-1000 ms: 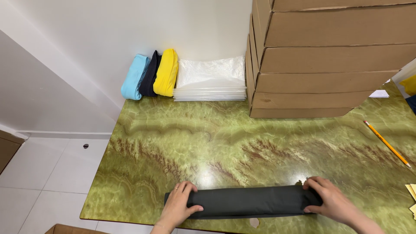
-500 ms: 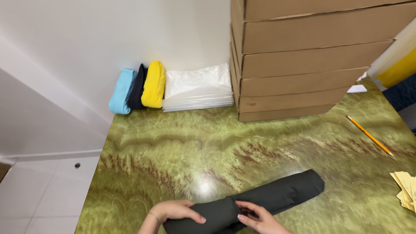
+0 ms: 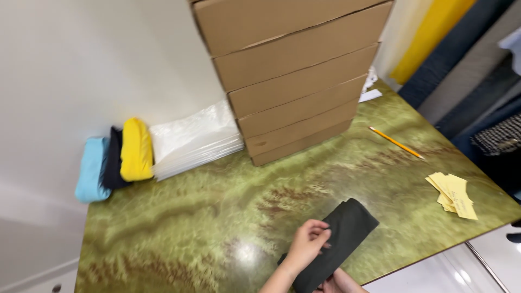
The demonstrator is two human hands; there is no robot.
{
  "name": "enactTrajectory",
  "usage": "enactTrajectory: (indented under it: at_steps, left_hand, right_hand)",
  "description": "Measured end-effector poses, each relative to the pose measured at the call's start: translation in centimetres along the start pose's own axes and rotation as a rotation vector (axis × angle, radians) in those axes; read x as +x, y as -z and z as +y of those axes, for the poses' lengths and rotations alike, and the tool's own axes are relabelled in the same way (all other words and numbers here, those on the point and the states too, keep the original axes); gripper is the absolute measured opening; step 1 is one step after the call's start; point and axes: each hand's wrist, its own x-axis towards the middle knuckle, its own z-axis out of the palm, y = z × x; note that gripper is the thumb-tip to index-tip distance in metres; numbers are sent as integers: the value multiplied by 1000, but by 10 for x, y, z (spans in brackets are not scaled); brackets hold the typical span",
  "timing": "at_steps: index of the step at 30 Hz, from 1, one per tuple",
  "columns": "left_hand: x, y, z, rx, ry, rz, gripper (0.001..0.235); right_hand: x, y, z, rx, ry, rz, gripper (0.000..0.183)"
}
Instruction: The person takes various garments, including t-shirts and shorts, from a clothing rack and folds them on a table. They smooth out each item before folding it into a compact shape and stacking it with other folded clothes.
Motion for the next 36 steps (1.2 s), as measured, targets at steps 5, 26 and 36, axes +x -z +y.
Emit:
enactTrajectory:
  at_steps: [5, 26, 36]
  left_hand:
    - [-39, 42, -11, 692, -232, 210, 46]
    - [-92, 145, -129, 564, 369, 401, 82]
    - [-116, 201, -129, 261, 462, 929, 92]
  right_hand:
    - [-48, -17, -11, -305, 595, 333, 21]
    - [-34, -211, -12, -930, 497, 389, 61]
    - [46, -300, 98, -1192, 157, 223, 52]
